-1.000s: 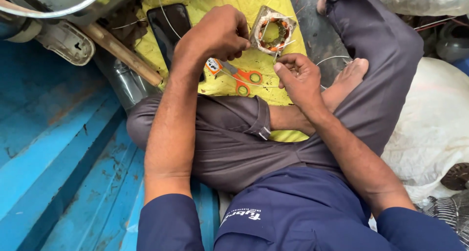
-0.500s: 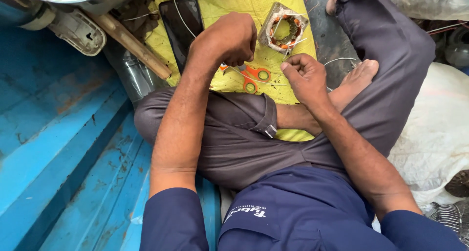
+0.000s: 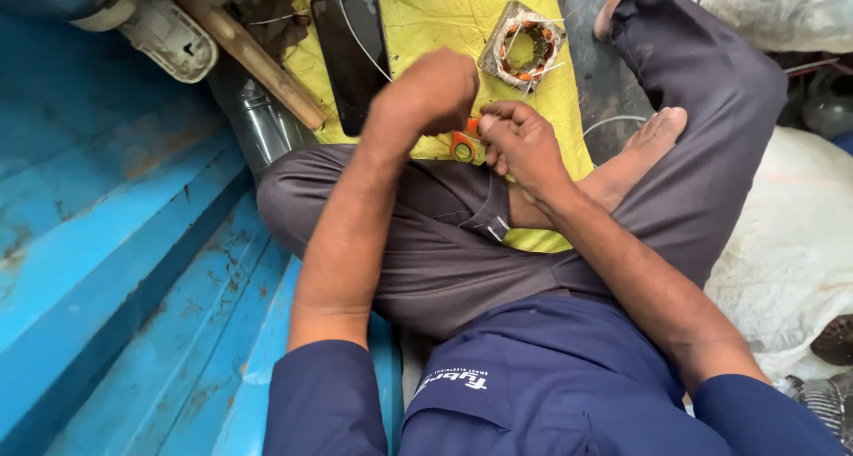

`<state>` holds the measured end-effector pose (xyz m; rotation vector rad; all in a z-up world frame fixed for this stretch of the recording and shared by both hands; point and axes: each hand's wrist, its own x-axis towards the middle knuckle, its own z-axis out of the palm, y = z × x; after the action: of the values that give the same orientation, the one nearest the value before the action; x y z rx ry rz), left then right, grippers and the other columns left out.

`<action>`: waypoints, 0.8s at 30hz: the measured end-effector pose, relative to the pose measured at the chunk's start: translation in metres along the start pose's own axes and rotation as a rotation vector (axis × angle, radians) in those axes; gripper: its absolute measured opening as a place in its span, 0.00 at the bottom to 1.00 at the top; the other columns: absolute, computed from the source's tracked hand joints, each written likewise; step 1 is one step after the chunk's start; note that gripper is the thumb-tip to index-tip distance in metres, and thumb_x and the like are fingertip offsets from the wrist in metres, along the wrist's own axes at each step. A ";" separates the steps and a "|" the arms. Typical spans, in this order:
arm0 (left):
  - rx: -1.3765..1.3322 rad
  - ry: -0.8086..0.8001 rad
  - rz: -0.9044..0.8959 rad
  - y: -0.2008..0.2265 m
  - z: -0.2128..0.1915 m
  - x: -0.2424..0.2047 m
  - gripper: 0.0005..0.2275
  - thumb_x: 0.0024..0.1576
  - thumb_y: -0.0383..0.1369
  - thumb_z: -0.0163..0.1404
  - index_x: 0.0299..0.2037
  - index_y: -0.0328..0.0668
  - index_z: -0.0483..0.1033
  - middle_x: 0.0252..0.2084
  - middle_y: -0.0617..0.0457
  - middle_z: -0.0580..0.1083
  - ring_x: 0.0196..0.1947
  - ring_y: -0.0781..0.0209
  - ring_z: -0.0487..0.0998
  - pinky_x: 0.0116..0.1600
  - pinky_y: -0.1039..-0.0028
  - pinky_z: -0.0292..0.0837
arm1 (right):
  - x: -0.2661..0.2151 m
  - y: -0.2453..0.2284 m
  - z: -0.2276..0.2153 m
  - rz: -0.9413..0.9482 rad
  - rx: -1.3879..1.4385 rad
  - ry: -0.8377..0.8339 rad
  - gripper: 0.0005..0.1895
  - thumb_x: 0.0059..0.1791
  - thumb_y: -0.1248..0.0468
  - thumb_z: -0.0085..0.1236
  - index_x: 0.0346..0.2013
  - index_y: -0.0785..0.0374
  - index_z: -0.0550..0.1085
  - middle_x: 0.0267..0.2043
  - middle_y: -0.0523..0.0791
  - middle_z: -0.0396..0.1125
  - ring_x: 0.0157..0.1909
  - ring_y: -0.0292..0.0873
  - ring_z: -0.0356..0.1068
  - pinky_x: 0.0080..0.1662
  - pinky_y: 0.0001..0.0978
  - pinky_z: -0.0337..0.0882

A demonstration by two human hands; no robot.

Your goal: The person sits on the ground winding copper wire around a motor stator, threading and pressing the wire into slots by hand. They cut the wire with scissors, burn the wire ends with a lighter flame, and continue fitting the wire into the stator.

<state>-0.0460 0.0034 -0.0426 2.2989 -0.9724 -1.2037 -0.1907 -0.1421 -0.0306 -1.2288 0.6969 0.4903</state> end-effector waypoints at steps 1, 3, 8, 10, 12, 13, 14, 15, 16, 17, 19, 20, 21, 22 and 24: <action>0.007 0.015 -0.001 0.006 0.000 -0.001 0.05 0.41 0.22 0.59 0.27 0.37 0.83 0.26 0.39 0.78 0.27 0.46 0.81 0.34 0.61 0.76 | 0.005 0.001 -0.003 -0.014 -0.005 -0.007 0.10 0.53 0.60 0.58 0.44 0.64 0.75 0.29 0.39 0.70 0.25 0.29 0.65 0.25 0.18 0.62; 0.003 -0.027 -0.092 0.018 0.001 -0.005 0.05 0.44 0.23 0.60 0.31 0.37 0.82 0.29 0.39 0.78 0.31 0.44 0.82 0.37 0.59 0.78 | 0.016 0.004 -0.007 -0.004 0.150 0.007 0.12 0.54 0.57 0.57 0.44 0.63 0.75 0.28 0.39 0.69 0.23 0.29 0.64 0.24 0.19 0.62; -0.013 0.146 -0.312 -0.001 0.005 -0.020 0.07 0.47 0.23 0.57 0.35 0.34 0.81 0.35 0.36 0.78 0.36 0.41 0.82 0.42 0.57 0.79 | 0.031 0.022 -0.020 -0.005 0.279 -0.023 0.10 0.56 0.59 0.58 0.40 0.64 0.75 0.27 0.40 0.68 0.23 0.31 0.64 0.23 0.20 0.62; -0.018 0.327 -0.324 -0.003 0.012 -0.025 0.10 0.44 0.23 0.58 0.37 0.38 0.81 0.37 0.36 0.78 0.39 0.36 0.80 0.43 0.56 0.77 | 0.032 0.029 -0.023 -0.009 0.295 -0.019 0.09 0.55 0.60 0.59 0.39 0.63 0.75 0.27 0.40 0.68 0.23 0.31 0.64 0.23 0.21 0.61; -0.192 0.914 -0.134 0.001 0.026 -0.031 0.09 0.53 0.30 0.58 0.41 0.36 0.80 0.38 0.40 0.80 0.39 0.39 0.82 0.45 0.52 0.74 | 0.031 0.042 -0.026 0.021 0.221 0.003 0.09 0.55 0.59 0.59 0.35 0.62 0.75 0.26 0.40 0.68 0.22 0.31 0.64 0.22 0.21 0.60; -0.188 0.920 -0.126 0.008 0.031 -0.025 0.09 0.53 0.30 0.58 0.41 0.36 0.80 0.38 0.40 0.80 0.39 0.39 0.82 0.45 0.52 0.74 | 0.029 0.049 -0.026 0.011 0.221 0.005 0.09 0.55 0.59 0.59 0.35 0.62 0.75 0.26 0.40 0.68 0.22 0.31 0.64 0.22 0.21 0.60; -0.306 0.865 -0.119 0.014 0.032 -0.017 0.11 0.54 0.34 0.58 0.43 0.36 0.79 0.37 0.38 0.80 0.39 0.37 0.81 0.45 0.52 0.74 | 0.030 0.052 -0.026 0.014 0.177 0.010 0.10 0.54 0.59 0.59 0.34 0.62 0.75 0.26 0.40 0.68 0.21 0.31 0.63 0.22 0.21 0.60; -0.422 0.807 -0.111 0.021 0.033 -0.010 0.14 0.55 0.38 0.58 0.45 0.37 0.78 0.36 0.37 0.79 0.38 0.35 0.80 0.45 0.52 0.74 | 0.030 0.055 -0.026 0.018 0.132 0.015 0.10 0.54 0.58 0.59 0.33 0.61 0.76 0.25 0.39 0.68 0.21 0.31 0.62 0.22 0.21 0.60; -0.416 0.816 -0.084 0.013 0.041 -0.004 0.14 0.55 0.38 0.58 0.45 0.37 0.78 0.36 0.37 0.79 0.38 0.35 0.80 0.45 0.52 0.74 | 0.028 0.062 -0.022 -0.008 0.131 0.026 0.10 0.54 0.58 0.59 0.33 0.61 0.76 0.25 0.39 0.68 0.21 0.31 0.62 0.22 0.21 0.60; -0.327 0.837 -0.139 0.006 0.047 0.004 0.13 0.52 0.37 0.59 0.41 0.37 0.79 0.35 0.38 0.79 0.38 0.35 0.80 0.44 0.52 0.74 | 0.027 0.067 -0.019 -0.049 0.030 0.041 0.10 0.53 0.57 0.60 0.34 0.61 0.77 0.26 0.39 0.69 0.21 0.31 0.63 0.22 0.22 0.61; -0.228 0.859 -0.120 0.006 0.046 0.014 0.13 0.48 0.37 0.60 0.38 0.37 0.80 0.35 0.38 0.79 0.37 0.35 0.80 0.43 0.52 0.73 | 0.023 0.070 -0.027 -0.134 -0.059 0.112 0.10 0.52 0.56 0.60 0.35 0.61 0.79 0.26 0.39 0.69 0.22 0.31 0.64 0.23 0.22 0.63; -0.267 0.827 -0.132 0.005 0.040 0.009 0.11 0.49 0.37 0.60 0.35 0.38 0.81 0.35 0.39 0.80 0.37 0.37 0.80 0.43 0.54 0.74 | 0.023 0.070 -0.029 -0.074 -0.061 0.092 0.12 0.52 0.57 0.60 0.37 0.64 0.77 0.27 0.40 0.70 0.22 0.33 0.66 0.23 0.24 0.64; -0.305 0.791 -0.144 0.002 0.034 0.005 0.10 0.50 0.37 0.60 0.33 0.38 0.82 0.34 0.40 0.80 0.37 0.40 0.81 0.44 0.55 0.75 | 0.025 0.070 -0.031 -0.013 -0.063 0.072 0.13 0.52 0.59 0.60 0.39 0.68 0.76 0.27 0.42 0.70 0.22 0.35 0.67 0.23 0.26 0.66; -0.292 0.798 -0.107 0.009 0.027 -0.004 0.10 0.50 0.37 0.60 0.33 0.38 0.82 0.34 0.40 0.80 0.37 0.40 0.81 0.44 0.55 0.75 | 0.015 0.064 -0.036 -0.044 -0.054 0.093 0.13 0.52 0.59 0.60 0.39 0.68 0.76 0.27 0.42 0.70 0.22 0.35 0.67 0.23 0.26 0.66; -0.317 0.738 -0.223 0.016 0.018 -0.028 0.09 0.50 0.36 0.58 0.36 0.41 0.83 0.36 0.42 0.81 0.40 0.43 0.82 0.47 0.58 0.76 | -0.003 0.059 -0.040 0.049 -0.015 0.001 0.17 0.50 0.61 0.61 0.50 0.67 0.74 0.31 0.45 0.72 0.25 0.35 0.69 0.25 0.27 0.68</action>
<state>-0.0784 0.0121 -0.0272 2.3271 -0.2452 -0.4393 -0.2420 -0.1645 -0.0755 -1.2284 0.7268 0.5361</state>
